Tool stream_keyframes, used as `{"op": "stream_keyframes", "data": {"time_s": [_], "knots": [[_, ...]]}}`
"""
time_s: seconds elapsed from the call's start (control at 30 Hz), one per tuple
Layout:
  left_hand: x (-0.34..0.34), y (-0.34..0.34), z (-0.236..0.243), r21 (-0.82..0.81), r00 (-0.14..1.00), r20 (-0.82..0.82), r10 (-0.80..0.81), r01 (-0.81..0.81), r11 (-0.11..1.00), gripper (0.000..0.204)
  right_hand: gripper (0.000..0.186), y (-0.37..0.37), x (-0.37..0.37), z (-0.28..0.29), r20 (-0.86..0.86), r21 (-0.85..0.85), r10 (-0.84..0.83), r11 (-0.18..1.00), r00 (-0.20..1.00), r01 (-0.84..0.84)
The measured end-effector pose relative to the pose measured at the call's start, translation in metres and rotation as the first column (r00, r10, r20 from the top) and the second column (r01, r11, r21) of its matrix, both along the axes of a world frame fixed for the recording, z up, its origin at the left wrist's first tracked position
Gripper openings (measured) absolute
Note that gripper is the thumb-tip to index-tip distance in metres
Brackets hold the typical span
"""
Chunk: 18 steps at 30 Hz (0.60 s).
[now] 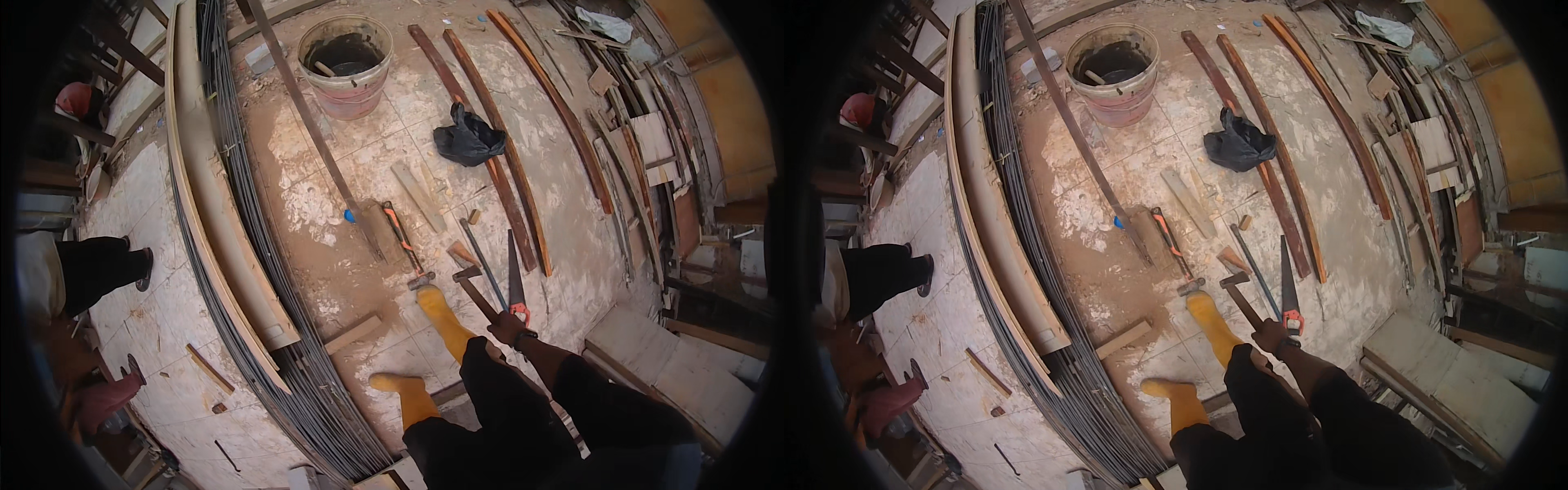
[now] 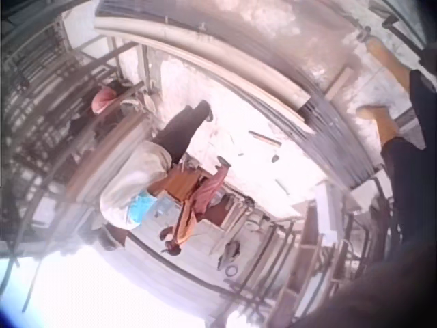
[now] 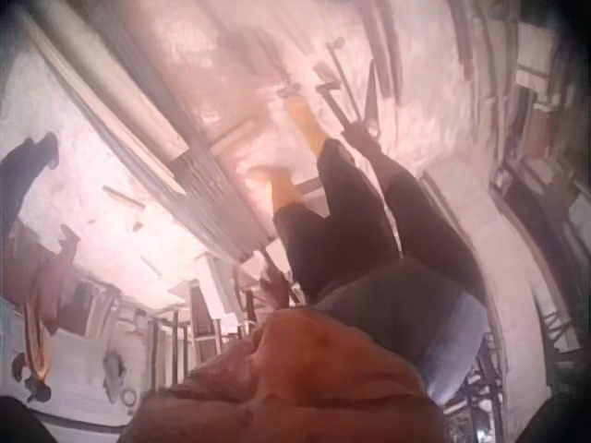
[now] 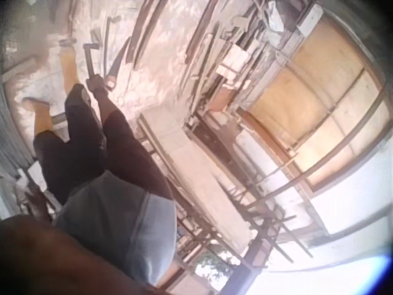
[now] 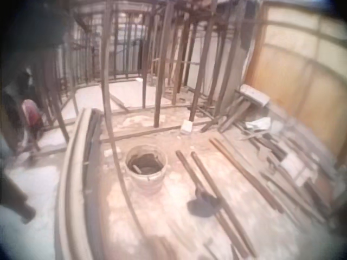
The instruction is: The person joins two pieces of wood, uses an axe to shave down a joint, and then uses a hand saw to cut a notch into a piece of wood while holding it against a metal rail.
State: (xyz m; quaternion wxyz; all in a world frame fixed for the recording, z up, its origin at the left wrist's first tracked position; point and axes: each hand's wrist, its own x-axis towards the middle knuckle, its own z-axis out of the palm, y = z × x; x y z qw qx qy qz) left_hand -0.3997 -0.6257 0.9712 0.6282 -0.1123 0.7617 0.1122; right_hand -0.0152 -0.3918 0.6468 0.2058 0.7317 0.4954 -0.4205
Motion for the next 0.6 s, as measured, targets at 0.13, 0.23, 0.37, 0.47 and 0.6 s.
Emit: {"op": "stream_keyframes", "data": {"time_s": [0.13,0.23,0.37,0.47,0.6], "knots": [[0.044,0.132,-0.177,-0.087,0.998,-0.056,0.033,-0.038,0.996,0.047,0.048,0.177,0.011,-0.213,-0.047,0.157,-0.017,0.987,0.999,0.025],[0.066,0.190,-0.305,-0.139,0.995,-0.099,0.023,-0.037,0.990,0.048,0.043,0.243,0.028,-0.359,-0.111,0.322,-0.020,0.945,0.994,0.055],[0.077,0.223,-0.419,-0.198,0.992,-0.128,-0.014,-0.012,0.980,0.049,0.039,0.284,0.049,-0.483,-0.126,0.435,0.008,0.899,0.992,0.048],[0.079,0.229,-0.459,-0.228,0.990,-0.138,-0.011,-0.021,0.973,0.049,0.039,0.289,0.057,-0.525,-0.182,0.489,0.042,0.870,0.982,0.054],[0.081,0.231,-0.493,-0.251,0.992,-0.125,-0.020,-0.012,0.968,0.050,0.039,0.312,0.081,-0.555,-0.145,0.373,0.012,0.927,0.989,0.044]]}}
